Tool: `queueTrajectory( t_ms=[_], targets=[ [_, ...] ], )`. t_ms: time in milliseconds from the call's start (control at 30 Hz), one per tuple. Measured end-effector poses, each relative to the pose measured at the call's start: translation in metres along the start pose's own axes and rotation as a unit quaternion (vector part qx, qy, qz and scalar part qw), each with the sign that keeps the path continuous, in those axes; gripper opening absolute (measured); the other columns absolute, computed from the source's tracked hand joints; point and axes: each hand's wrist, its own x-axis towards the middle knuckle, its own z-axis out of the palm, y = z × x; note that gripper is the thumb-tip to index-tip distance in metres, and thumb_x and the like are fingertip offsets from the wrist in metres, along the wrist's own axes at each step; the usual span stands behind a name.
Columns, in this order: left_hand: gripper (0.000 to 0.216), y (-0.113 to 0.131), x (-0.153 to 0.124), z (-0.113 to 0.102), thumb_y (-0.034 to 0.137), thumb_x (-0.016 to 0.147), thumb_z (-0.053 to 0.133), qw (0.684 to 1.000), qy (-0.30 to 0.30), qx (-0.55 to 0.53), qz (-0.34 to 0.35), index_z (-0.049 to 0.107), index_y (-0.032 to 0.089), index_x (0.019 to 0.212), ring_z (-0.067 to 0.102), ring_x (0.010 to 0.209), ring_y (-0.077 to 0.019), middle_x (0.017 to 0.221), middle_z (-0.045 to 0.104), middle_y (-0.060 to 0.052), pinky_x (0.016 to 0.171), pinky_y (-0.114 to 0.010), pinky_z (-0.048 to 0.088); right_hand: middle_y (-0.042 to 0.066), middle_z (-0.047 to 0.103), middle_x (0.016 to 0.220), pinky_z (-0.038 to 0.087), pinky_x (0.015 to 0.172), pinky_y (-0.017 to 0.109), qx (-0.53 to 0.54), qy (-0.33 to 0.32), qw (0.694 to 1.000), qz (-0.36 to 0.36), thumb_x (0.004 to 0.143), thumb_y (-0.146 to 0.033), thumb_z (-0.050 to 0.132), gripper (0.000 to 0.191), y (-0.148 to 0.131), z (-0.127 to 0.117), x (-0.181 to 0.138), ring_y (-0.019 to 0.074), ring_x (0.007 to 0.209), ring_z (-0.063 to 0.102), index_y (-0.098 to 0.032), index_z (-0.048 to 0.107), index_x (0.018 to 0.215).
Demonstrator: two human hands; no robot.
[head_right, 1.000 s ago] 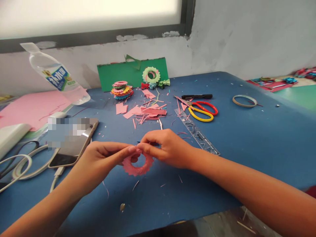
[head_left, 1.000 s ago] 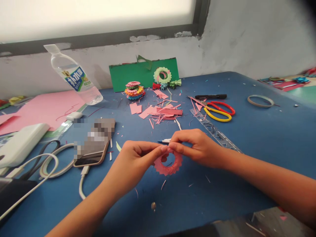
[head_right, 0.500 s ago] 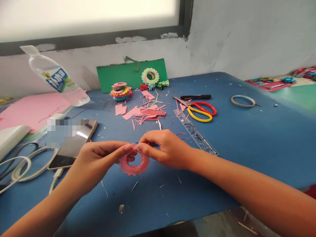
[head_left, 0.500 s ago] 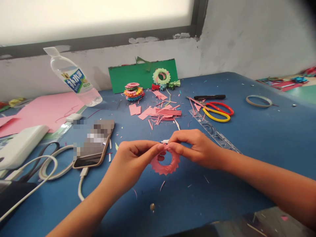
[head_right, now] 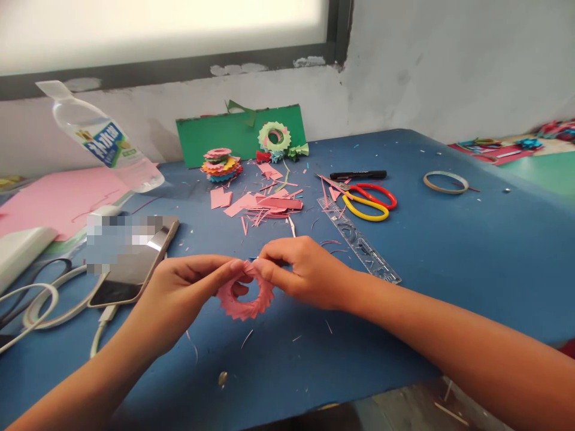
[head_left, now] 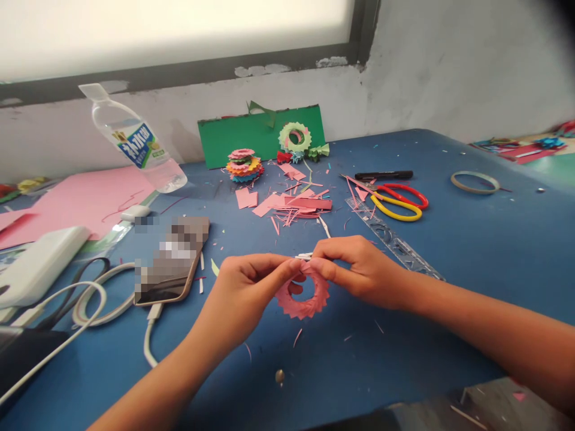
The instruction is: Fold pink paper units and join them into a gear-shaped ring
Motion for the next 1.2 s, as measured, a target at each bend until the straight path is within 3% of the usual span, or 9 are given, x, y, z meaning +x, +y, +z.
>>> queueTrajectory(
  t_ms=[133, 300, 500, 567, 733, 800, 967, 1200],
  targets=[
    [0.021, -0.0004, 0.0009, -0.0003, 0.036, 0.075, 0.063, 1.0, -0.016, 0.005, -0.012, 0.073, 0.019, 0.083, 0.065, 0.066, -0.0161, 0.069, 0.072, -0.002, 0.058, -0.021, 0.05, -0.002, 0.05, 0.064, 0.034, 0.057, 0.02, -0.014, -0.022, 1.0, -0.008, 0.091, -0.023, 0.039, 0.026, 0.0007, -0.0005, 0.0009, 0.0087, 0.059, 0.044, -0.015, 0.052, 0.07],
    [0.027, -0.0017, -0.0002, 0.0004, 0.038, 0.079, 0.058, 0.992, -0.101, 0.072, -0.007, 0.073, 0.016, 0.074, 0.063, 0.063, -0.0171, 0.068, 0.071, -0.003, 0.059, -0.023, 0.048, 0.001, 0.051, 0.066, 0.033, 0.057, 0.022, -0.021, -0.077, 0.997, -0.002, 0.092, -0.026, 0.037, 0.031, 0.0012, 0.002, 0.0003, 0.01, 0.06, 0.044, -0.014, 0.052, 0.067],
    [0.022, 0.0027, 0.0, 0.0001, 0.037, 0.077, 0.06, 0.999, -0.009, 0.039, 0.01, 0.074, 0.02, 0.082, 0.063, 0.067, -0.0165, 0.071, 0.072, -0.001, 0.061, -0.022, 0.048, -0.003, 0.047, 0.061, 0.033, 0.055, 0.02, -0.012, -0.016, 1.0, 0.004, 0.092, -0.027, 0.038, 0.03, 0.0026, 0.0005, 0.0005, 0.0083, 0.057, 0.043, -0.015, 0.048, 0.066],
    [0.023, 0.0025, 0.0005, 0.0001, 0.037, 0.077, 0.061, 1.0, -0.01, 0.029, 0.002, 0.073, 0.019, 0.082, 0.063, 0.066, -0.0165, 0.071, 0.072, -0.002, 0.06, -0.023, 0.049, -0.003, 0.046, 0.061, 0.032, 0.055, 0.021, -0.02, -0.018, 1.0, -0.002, 0.092, -0.027, 0.037, 0.031, 0.0026, 0.0007, 0.0008, 0.0085, 0.057, 0.042, -0.015, 0.047, 0.065],
    [0.028, -0.0017, 0.0006, 0.0035, 0.038, 0.079, 0.057, 0.99, -0.137, 0.035, -0.029, 0.071, 0.014, 0.072, 0.061, 0.062, -0.0159, 0.066, 0.069, -0.004, 0.057, -0.023, 0.047, 0.0, 0.05, 0.064, 0.033, 0.056, 0.023, -0.024, -0.067, 0.997, 0.002, 0.093, -0.03, 0.036, 0.034, 0.002, 0.0035, 0.0008, 0.0099, 0.058, 0.043, -0.014, 0.052, 0.067],
    [0.03, -0.0024, 0.0015, 0.0036, 0.039, 0.079, 0.056, 0.99, -0.133, 0.034, -0.03, 0.07, 0.014, 0.071, 0.061, 0.062, -0.0152, 0.065, 0.068, -0.004, 0.056, -0.022, 0.045, 0.0, 0.053, 0.066, 0.035, 0.057, 0.023, -0.007, -0.058, 0.998, 0.023, 0.092, -0.031, 0.037, 0.033, 0.0014, 0.0026, 0.0009, 0.0101, 0.06, 0.046, -0.014, 0.055, 0.071],
    [0.018, 0.0006, 0.007, -0.0022, 0.031, 0.073, 0.066, 0.998, -0.014, -0.063, -0.024, 0.06, 0.015, 0.079, 0.059, 0.066, -0.0118, 0.071, 0.064, 0.0, 0.057, -0.02, 0.045, 0.002, 0.06, 0.074, 0.041, 0.06, 0.023, 0.132, -0.025, 0.984, 0.119, 0.088, -0.032, 0.047, 0.021, 0.0005, -0.0033, 0.002, 0.0114, 0.065, 0.053, -0.013, 0.056, 0.091],
    [0.014, -0.0035, 0.0062, 0.002, 0.018, 0.07, 0.068, 0.986, -0.103, -0.125, -0.038, 0.057, 0.014, 0.077, 0.059, 0.061, -0.0086, 0.067, 0.063, 0.002, 0.059, -0.019, 0.043, 0.001, 0.06, 0.075, 0.046, 0.063, 0.025, 0.211, 0.043, 0.969, 0.123, 0.082, -0.032, 0.058, 0.022, 0.0006, 0.0024, 0.0034, 0.0112, 0.067, 0.057, -0.015, 0.057, 0.097]
  ],
)
